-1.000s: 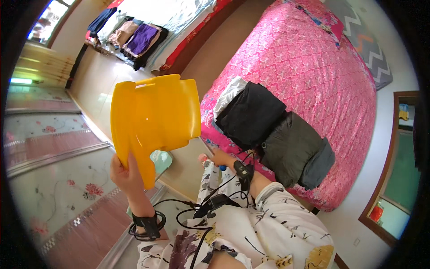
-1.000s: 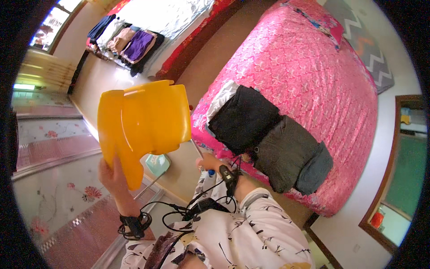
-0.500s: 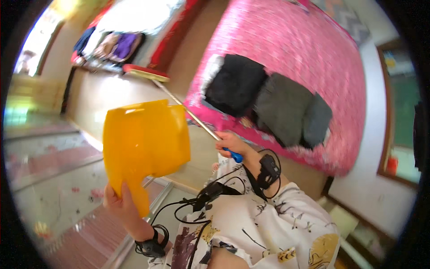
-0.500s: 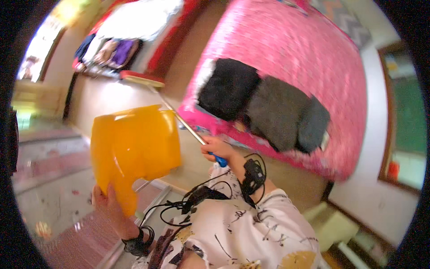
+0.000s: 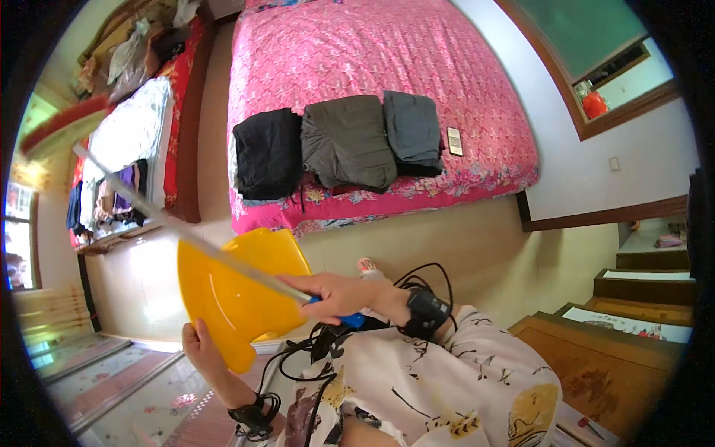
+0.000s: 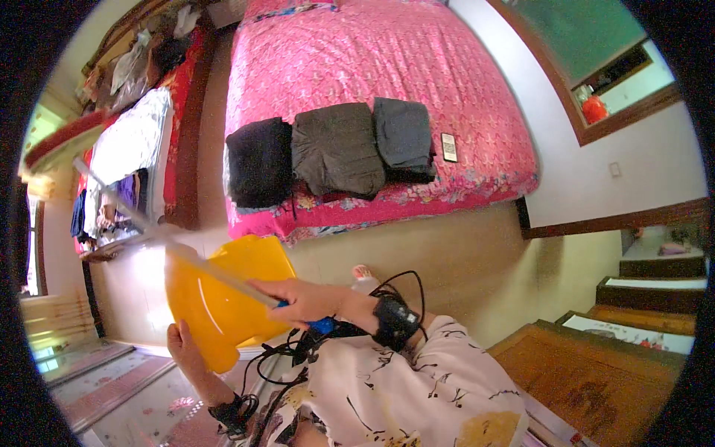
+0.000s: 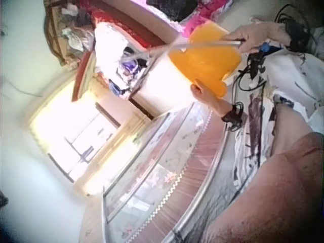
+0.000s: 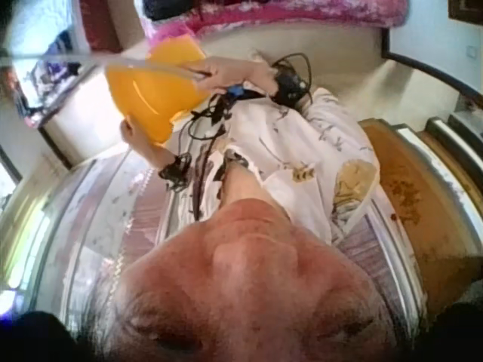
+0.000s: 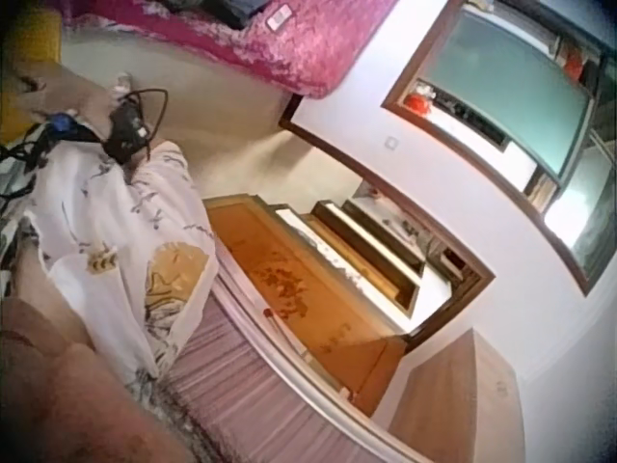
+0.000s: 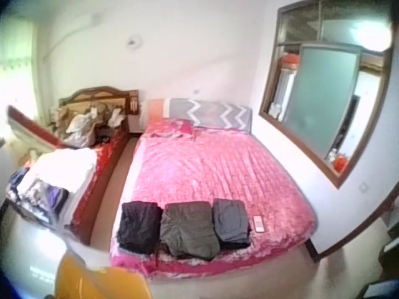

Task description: The person is sweeping the floor of a bedroom and a dining area using a broom and a dustpan.

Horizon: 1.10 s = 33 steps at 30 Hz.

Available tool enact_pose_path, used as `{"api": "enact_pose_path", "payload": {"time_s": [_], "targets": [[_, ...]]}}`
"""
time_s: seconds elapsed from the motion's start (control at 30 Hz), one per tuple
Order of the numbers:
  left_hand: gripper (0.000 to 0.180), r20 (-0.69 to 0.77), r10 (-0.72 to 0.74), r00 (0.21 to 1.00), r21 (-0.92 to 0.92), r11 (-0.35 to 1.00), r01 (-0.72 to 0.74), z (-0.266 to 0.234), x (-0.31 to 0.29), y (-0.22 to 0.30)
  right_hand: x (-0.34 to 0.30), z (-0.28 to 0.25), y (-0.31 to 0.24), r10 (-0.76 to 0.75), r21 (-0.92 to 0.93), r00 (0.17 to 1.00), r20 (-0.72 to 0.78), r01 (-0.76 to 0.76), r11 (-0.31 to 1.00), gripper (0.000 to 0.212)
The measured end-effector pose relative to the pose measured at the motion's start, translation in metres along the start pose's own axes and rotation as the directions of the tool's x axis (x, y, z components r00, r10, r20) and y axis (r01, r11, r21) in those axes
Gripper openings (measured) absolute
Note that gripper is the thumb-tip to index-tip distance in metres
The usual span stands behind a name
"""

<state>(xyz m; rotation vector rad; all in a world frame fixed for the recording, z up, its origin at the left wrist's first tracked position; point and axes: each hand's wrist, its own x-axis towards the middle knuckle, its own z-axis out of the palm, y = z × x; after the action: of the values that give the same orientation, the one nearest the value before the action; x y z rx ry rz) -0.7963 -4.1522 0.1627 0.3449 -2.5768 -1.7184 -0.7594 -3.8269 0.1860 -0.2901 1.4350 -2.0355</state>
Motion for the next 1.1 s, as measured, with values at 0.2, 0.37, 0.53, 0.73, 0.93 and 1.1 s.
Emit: {"api": "enact_pose_path", "payload": {"time_s": [0.2,0.37,0.53,0.73,0.93,1.1], "targets": [[0.063,0.32,-0.232,0.919,-0.611,0.69,0.387,0.057,-0.028,-0.013,0.003,0.005,0.041,-0.23,-0.366,0.971,0.07,0.24,0.899,0.063],[0.033,-0.016,-0.374,0.927,-0.397,0.854,0.337,0.102,-0.071,-0.013,-0.011,0.008,0.064,-0.1,-0.414,0.969,0.228,0.189,0.891,0.058],[0.022,-0.036,-0.423,0.906,-0.549,0.766,0.335,0.125,-0.103,0.015,-0.006,-0.019,0.022,0.392,-0.324,0.877,0.277,-0.299,0.897,0.054],[0.019,0.015,-0.544,0.839,-0.695,0.598,0.401,0.142,-0.13,0.006,0.047,-0.002,0.046,0.517,-0.19,0.851,-0.093,-0.525,0.83,0.06],[0.023,0.202,-0.35,0.915,-0.806,0.472,0.359,0.15,-0.148,0.027,0.037,0.005,0.065,0.403,-0.136,0.899,-0.174,-0.427,0.894,0.033],[0.022,0.14,-0.105,0.985,-0.93,0.328,0.167,0.122,-0.144,0.053,0.003,-0.029,0.028,0.285,0.223,0.925,-0.252,-0.231,0.947,0.037]]}}
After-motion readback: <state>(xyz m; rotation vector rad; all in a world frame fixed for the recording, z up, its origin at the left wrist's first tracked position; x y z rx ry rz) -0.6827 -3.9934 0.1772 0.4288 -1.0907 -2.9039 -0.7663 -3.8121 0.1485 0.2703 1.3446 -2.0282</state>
